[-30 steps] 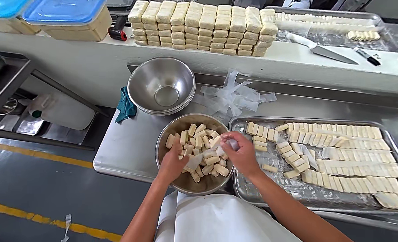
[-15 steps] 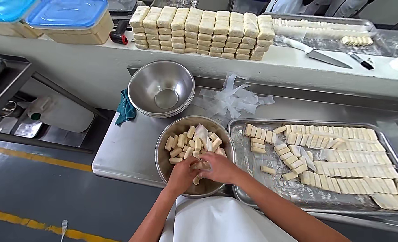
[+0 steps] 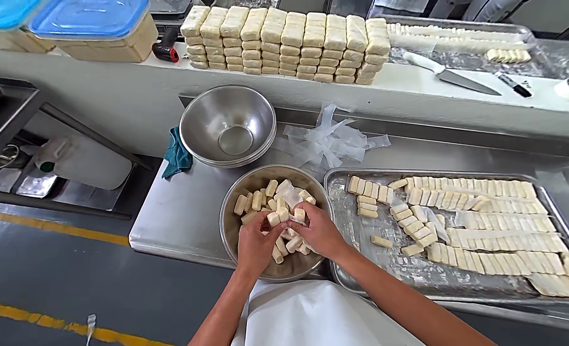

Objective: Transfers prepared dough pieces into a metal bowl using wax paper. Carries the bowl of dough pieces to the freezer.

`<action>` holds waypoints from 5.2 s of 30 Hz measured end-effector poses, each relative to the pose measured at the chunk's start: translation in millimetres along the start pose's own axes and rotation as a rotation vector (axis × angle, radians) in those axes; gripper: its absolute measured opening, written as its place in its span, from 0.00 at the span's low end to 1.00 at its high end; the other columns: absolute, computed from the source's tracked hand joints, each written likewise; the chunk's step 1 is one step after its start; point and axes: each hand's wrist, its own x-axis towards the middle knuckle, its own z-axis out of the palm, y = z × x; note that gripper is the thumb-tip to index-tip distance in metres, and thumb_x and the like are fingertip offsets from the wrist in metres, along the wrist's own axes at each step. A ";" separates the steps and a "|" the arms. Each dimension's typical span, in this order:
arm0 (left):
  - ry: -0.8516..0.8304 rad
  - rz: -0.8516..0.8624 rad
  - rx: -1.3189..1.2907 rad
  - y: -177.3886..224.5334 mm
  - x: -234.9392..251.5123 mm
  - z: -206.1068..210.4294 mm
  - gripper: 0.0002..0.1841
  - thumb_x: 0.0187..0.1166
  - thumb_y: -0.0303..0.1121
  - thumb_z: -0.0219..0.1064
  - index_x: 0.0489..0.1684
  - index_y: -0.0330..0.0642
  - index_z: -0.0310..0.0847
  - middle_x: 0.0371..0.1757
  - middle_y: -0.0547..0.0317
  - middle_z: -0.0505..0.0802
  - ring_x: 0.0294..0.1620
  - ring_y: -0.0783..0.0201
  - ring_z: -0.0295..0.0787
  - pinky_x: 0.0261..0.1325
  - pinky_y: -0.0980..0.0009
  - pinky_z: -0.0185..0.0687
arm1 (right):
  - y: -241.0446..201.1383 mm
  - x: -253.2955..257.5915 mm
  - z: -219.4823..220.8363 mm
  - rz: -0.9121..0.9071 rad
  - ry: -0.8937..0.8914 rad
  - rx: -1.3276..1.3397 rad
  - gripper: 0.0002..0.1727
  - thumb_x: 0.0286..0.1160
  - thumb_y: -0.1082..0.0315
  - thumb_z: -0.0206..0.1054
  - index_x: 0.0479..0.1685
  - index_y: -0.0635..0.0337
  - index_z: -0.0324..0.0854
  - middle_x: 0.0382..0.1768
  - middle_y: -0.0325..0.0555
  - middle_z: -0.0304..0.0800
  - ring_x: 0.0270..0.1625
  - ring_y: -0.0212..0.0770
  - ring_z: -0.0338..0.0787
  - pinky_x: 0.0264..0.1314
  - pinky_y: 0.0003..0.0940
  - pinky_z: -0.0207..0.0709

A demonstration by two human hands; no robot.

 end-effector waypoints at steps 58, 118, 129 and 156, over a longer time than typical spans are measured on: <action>-0.245 0.153 0.063 -3.8 13.7 8.7 0.24 0.67 0.40 0.80 0.61 0.39 0.86 0.56 0.52 0.93 0.62 0.61 0.89 0.68 0.53 0.84 | -49.3 12.9 -29.9 -0.052 -0.263 0.487 0.05 0.81 0.69 0.64 0.41 0.58 0.84 0.24 0.34 0.81 0.24 0.25 0.78 0.28 0.20 0.73; -0.211 0.134 0.219 -32.2 -20.7 2.6 0.18 0.81 0.40 0.62 0.62 0.41 0.88 0.61 0.57 0.94 0.66 0.63 0.88 0.72 0.62 0.82 | 189.2 -1.9 -70.0 0.084 -0.085 -0.583 0.33 0.71 0.38 0.71 0.62 0.57 0.81 0.37 0.52 0.92 0.43 0.55 0.92 0.52 0.57 0.81; -0.154 0.022 -0.141 -9.2 -11.8 -20.7 0.19 0.81 0.37 0.65 0.65 0.37 0.84 0.59 0.56 0.94 0.62 0.63 0.91 0.67 0.62 0.87 | 45.5 7.1 -112.2 0.026 0.218 0.229 0.17 0.68 0.59 0.74 0.49 0.61 0.85 0.36 0.44 0.91 0.35 0.36 0.90 0.40 0.38 0.87; -0.020 0.089 0.001 -1.1 -11.5 -0.9 0.19 0.81 0.37 0.68 0.68 0.48 0.84 0.64 0.56 0.87 0.65 0.61 0.84 0.65 0.56 0.83 | -4.6 -5.9 5.2 -0.049 -0.052 0.239 0.18 0.81 0.68 0.69 0.68 0.59 0.80 0.56 0.48 0.90 0.52 0.38 0.92 0.59 0.37 0.88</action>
